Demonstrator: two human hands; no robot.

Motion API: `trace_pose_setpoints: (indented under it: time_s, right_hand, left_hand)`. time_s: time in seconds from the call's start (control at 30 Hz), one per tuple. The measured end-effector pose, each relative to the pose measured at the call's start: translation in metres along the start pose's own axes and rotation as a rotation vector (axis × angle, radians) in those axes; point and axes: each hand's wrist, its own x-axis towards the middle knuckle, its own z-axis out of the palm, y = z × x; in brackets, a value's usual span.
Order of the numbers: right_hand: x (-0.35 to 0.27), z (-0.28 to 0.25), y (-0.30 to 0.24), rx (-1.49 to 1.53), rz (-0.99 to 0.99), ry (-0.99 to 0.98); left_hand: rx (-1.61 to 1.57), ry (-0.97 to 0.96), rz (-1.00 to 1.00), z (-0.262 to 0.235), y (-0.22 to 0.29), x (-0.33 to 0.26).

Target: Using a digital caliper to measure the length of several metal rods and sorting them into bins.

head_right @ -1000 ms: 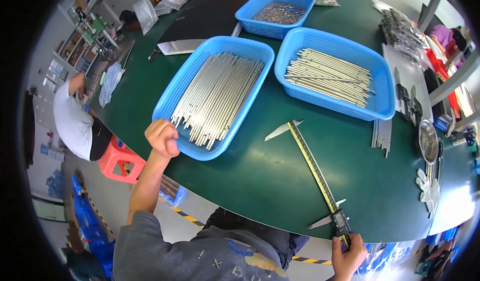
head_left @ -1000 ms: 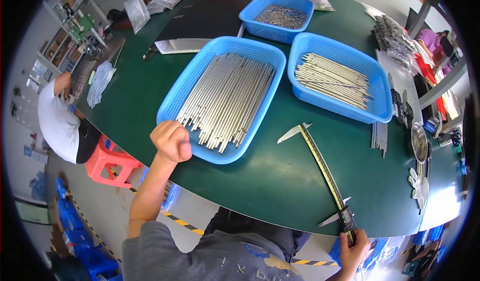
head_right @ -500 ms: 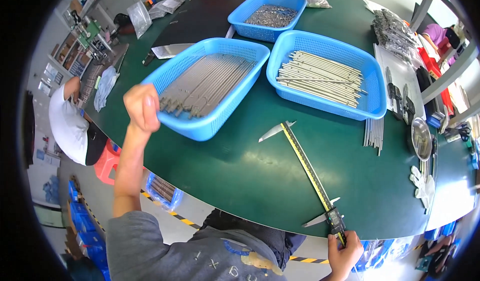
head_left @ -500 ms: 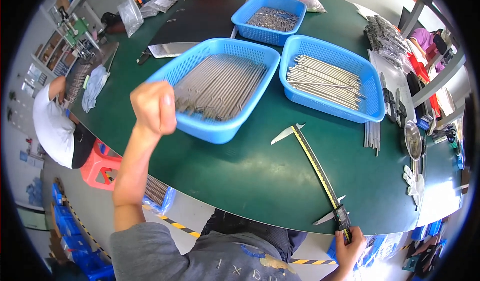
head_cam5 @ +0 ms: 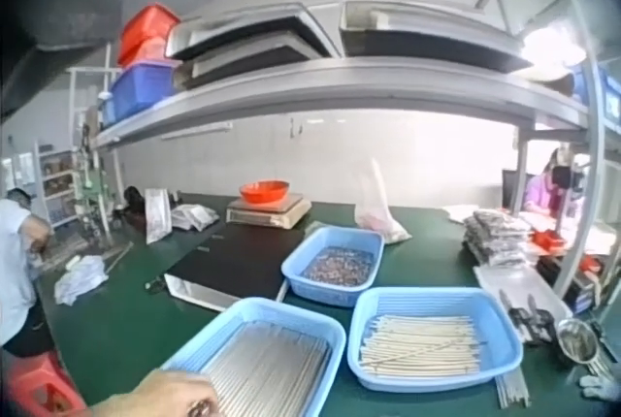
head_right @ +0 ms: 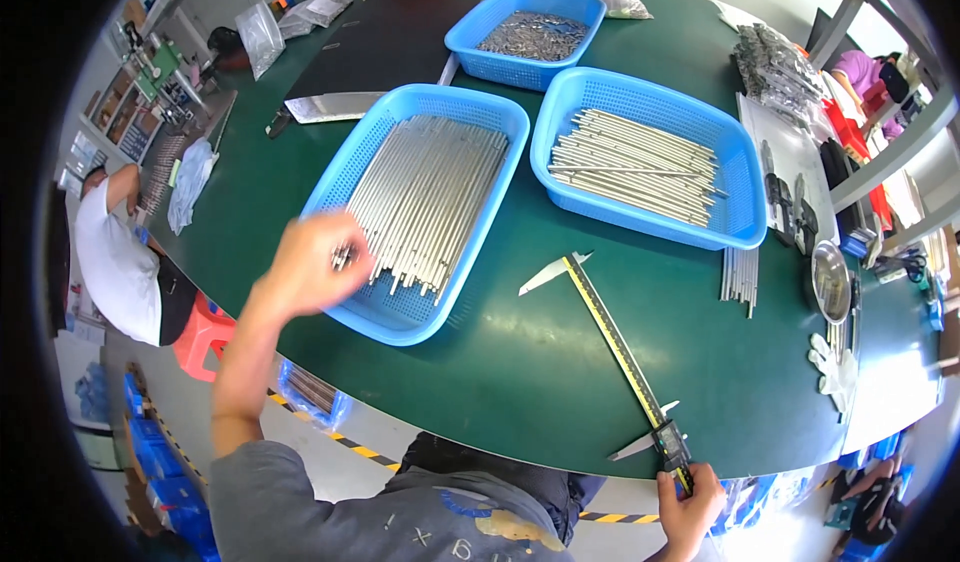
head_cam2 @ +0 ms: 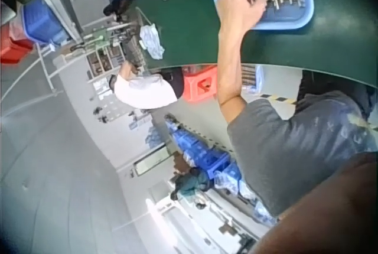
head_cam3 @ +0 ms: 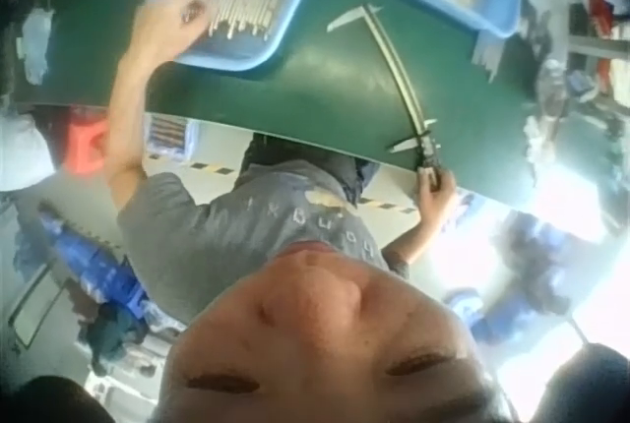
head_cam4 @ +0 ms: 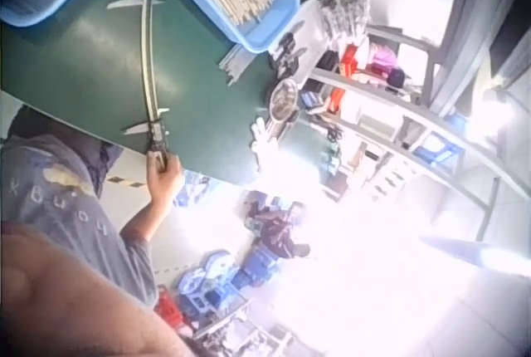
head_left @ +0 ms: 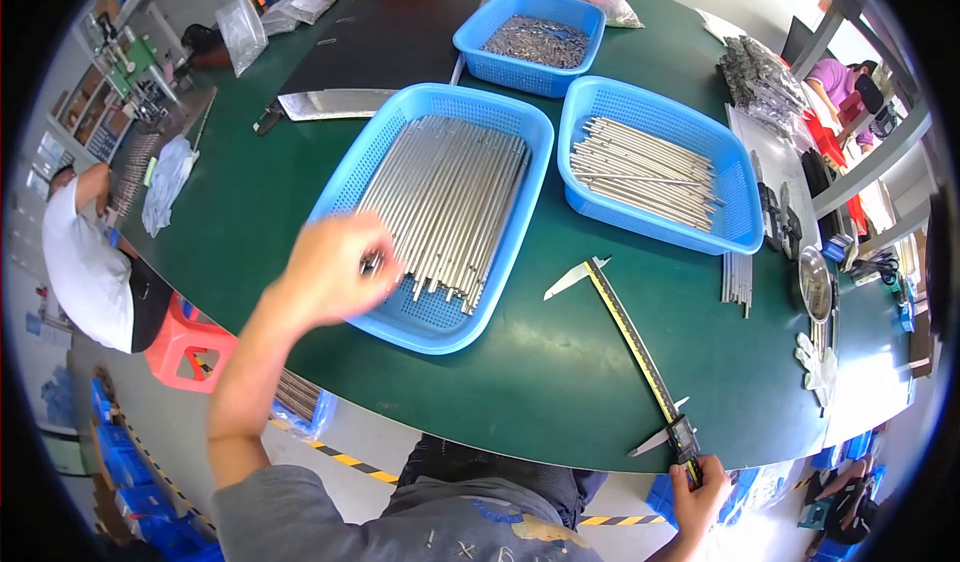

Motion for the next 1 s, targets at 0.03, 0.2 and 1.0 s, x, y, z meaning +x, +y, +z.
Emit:
trace_pose_setpoints:
  time_s: [0.03,0.2,1.0]
  right_hand:
    - [0.000,-0.001,-0.003,-0.010,-0.004,0.007]
    - [0.001,0.004,-0.003,0.008,0.021,0.024]
    - [0.001,0.003,-0.015,0.002,0.034,0.067]
  left_hand:
    - [-0.002,0.058,-0.036,0.001,-0.007,0.028]
    - [0.297,0.315,-0.106,0.020,-0.067,0.160]
    - [0.138,0.561,-0.195,-0.007,-0.035,0.155]
